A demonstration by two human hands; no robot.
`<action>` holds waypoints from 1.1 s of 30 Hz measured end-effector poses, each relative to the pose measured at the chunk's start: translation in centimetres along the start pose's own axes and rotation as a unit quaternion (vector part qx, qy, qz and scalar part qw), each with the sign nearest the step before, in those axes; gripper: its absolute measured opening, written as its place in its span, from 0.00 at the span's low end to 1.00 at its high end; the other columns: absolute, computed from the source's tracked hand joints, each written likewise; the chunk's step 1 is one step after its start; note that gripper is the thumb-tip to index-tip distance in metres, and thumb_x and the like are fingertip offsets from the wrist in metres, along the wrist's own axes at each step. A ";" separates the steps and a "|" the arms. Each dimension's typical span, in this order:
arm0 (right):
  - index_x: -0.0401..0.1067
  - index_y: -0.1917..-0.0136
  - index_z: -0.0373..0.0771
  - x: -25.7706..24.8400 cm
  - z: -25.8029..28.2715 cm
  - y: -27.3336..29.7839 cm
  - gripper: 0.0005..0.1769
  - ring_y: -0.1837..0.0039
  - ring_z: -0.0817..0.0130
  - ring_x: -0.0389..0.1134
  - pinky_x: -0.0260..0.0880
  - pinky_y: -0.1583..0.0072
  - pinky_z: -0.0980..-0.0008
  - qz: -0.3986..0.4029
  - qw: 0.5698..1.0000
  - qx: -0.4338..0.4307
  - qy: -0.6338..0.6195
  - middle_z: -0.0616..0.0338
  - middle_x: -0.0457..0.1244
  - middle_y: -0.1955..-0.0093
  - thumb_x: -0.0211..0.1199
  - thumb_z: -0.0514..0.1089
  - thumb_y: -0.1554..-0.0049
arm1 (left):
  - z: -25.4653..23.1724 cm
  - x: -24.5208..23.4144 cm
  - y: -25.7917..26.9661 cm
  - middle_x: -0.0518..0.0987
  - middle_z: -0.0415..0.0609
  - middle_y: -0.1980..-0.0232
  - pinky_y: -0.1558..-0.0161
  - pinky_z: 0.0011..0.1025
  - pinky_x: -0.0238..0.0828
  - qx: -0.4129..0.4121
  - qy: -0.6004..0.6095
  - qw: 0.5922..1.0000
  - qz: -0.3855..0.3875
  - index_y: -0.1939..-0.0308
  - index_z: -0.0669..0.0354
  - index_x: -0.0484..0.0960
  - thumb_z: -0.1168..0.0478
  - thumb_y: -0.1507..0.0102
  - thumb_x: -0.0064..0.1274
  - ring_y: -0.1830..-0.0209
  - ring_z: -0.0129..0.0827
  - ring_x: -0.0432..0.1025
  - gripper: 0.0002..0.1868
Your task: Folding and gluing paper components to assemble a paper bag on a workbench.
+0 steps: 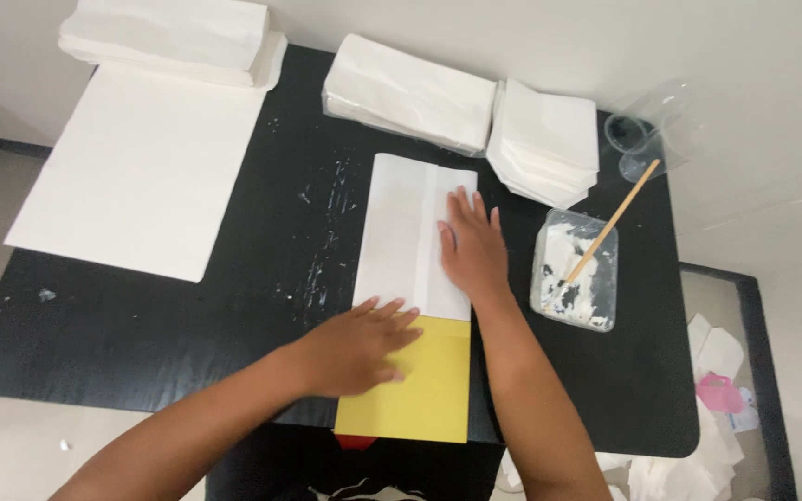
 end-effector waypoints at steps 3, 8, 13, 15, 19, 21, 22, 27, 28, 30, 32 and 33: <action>0.67 0.25 0.48 -0.5 -1.7 0.4 0.28 0.20 0.62 0.55 0.46 0.20 0.56 -0.062 0.997 0.039 -0.011 0.58 0.59 0.23 0.52 0.59 0.33 | 2.9 -4.0 0.0 0.82 0.60 0.47 0.49 0.53 0.75 -0.052 0.016 0.988 -0.145 0.30 0.51 0.71 0.44 0.33 0.45 0.48 0.57 0.77 0.30; 0.75 0.33 0.51 -3.3 0.1 1.2 0.24 0.33 0.62 0.68 0.65 0.32 0.60 -0.128 0.991 0.027 0.030 0.63 0.68 0.36 0.60 0.62 0.36 | 11.8 -7.9 -4.1 0.84 0.52 0.48 0.46 0.49 0.72 -0.179 -0.090 0.947 -0.252 0.36 0.49 0.80 0.42 0.36 0.49 0.50 0.51 0.78 0.28; 0.64 0.24 0.38 -2.8 2.9 0.7 0.32 0.21 0.45 0.52 0.48 0.24 0.44 -0.045 0.999 0.025 -0.017 0.46 0.58 0.26 0.55 0.59 0.34 | 16.3 -7.2 -7.1 0.75 0.45 0.35 0.37 0.42 0.64 -0.245 -0.130 0.931 -0.235 0.31 0.47 0.74 0.40 0.38 0.55 0.36 0.40 0.70 0.34; 0.62 0.23 0.38 -2.3 2.5 0.4 0.32 0.21 0.45 0.50 0.45 0.24 0.44 -0.047 0.998 0.027 0.017 0.47 0.56 0.26 0.55 0.58 0.33 | 16.2 -7.7 -7.3 0.76 0.46 0.36 0.37 0.44 0.64 -0.245 -0.121 0.932 -0.239 0.32 0.48 0.74 0.41 0.36 0.53 0.37 0.41 0.69 0.32; 0.62 0.24 0.35 -3.1 3.4 -0.8 0.31 0.23 0.44 0.51 0.47 0.25 0.45 -0.042 0.998 0.044 -0.012 0.44 0.56 0.27 0.54 0.56 0.32 | 16.0 -9.2 -7.1 0.77 0.50 0.37 0.36 0.42 0.64 -0.251 -0.089 0.930 -0.252 0.32 0.53 0.75 0.46 0.33 0.51 0.36 0.42 0.69 0.28; 0.64 0.25 0.36 -3.4 3.3 -1.2 0.31 0.25 0.44 0.54 0.53 0.29 0.47 -0.059 0.997 0.053 -0.025 0.45 0.57 0.28 0.56 0.56 0.34 | 16.3 -9.6 -7.1 0.76 0.49 0.37 0.35 0.40 0.63 -0.254 -0.084 0.927 -0.263 0.34 0.53 0.76 0.46 0.32 0.50 0.36 0.41 0.69 0.26; 0.64 0.25 0.36 -2.9 2.3 -1.7 0.31 0.25 0.44 0.54 0.53 0.29 0.47 -0.062 0.996 0.053 -0.025 0.45 0.57 0.28 0.56 0.56 0.34 | 16.7 -9.8 -7.2 0.76 0.49 0.37 0.35 0.40 0.63 -0.253 -0.086 0.927 -0.265 0.34 0.53 0.76 0.46 0.32 0.50 0.36 0.41 0.69 0.26; 0.75 0.42 0.46 -3.8 -1.1 -1.8 0.14 0.40 0.58 0.65 0.62 0.42 0.60 -0.160 0.983 0.057 -0.067 0.65 0.60 0.46 0.63 0.54 0.37 | 17.6 -10.5 -6.9 0.78 0.48 0.47 0.39 0.39 0.65 -0.256 -0.050 0.914 -0.312 0.41 0.55 0.82 0.44 0.32 0.51 0.43 0.40 0.72 0.24; 0.75 0.42 0.46 -3.7 -1.1 -1.8 0.14 0.40 0.58 0.65 0.62 0.42 0.60 -0.160 0.983 0.057 -0.067 0.65 0.60 0.46 0.63 0.54 0.37 | 17.4 -10.7 -6.7 0.78 0.48 0.47 0.39 0.39 0.65 -0.256 -0.050 0.914 -0.312 0.41 0.55 0.82 0.44 0.32 0.51 0.43 0.40 0.72 0.24; 0.76 0.44 0.42 -3.5 -1.2 -2.1 0.15 0.42 0.55 0.65 0.61 0.44 0.59 -0.156 0.984 0.054 -0.065 0.61 0.59 0.47 0.67 0.52 0.39 | 17.4 -11.3 -6.4 0.78 0.48 0.50 0.43 0.36 0.65 -0.267 -0.005 0.913 -0.309 0.43 0.56 0.83 0.46 0.34 0.54 0.48 0.37 0.72 0.22; 0.76 0.45 0.43 -3.7 -1.3 -2.4 0.14 0.42 0.55 0.65 0.60 0.45 0.60 -0.154 0.984 0.058 -0.066 0.62 0.59 0.47 0.67 0.52 0.39 | 17.6 -11.3 -6.4 0.78 0.47 0.50 0.44 0.35 0.65 -0.268 -0.002 0.911 -0.314 0.44 0.56 0.84 0.47 0.35 0.56 0.48 0.36 0.72 0.22; 0.76 0.45 0.43 -3.6 -1.4 -2.4 0.14 0.42 0.56 0.65 0.60 0.45 0.60 -0.151 0.984 0.064 -0.070 0.62 0.59 0.47 0.68 0.52 0.40 | 17.7 -11.2 -6.3 0.78 0.47 0.51 0.45 0.35 0.65 -0.270 0.001 0.910 -0.316 0.44 0.55 0.84 0.48 0.35 0.57 0.48 0.36 0.73 0.21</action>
Point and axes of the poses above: each hand's wrist, its own y-axis away from the middle knuckle, its own x-axis out of the palm, z = x × y, the point moved 9 cm from there along -y, towards the middle knuckle
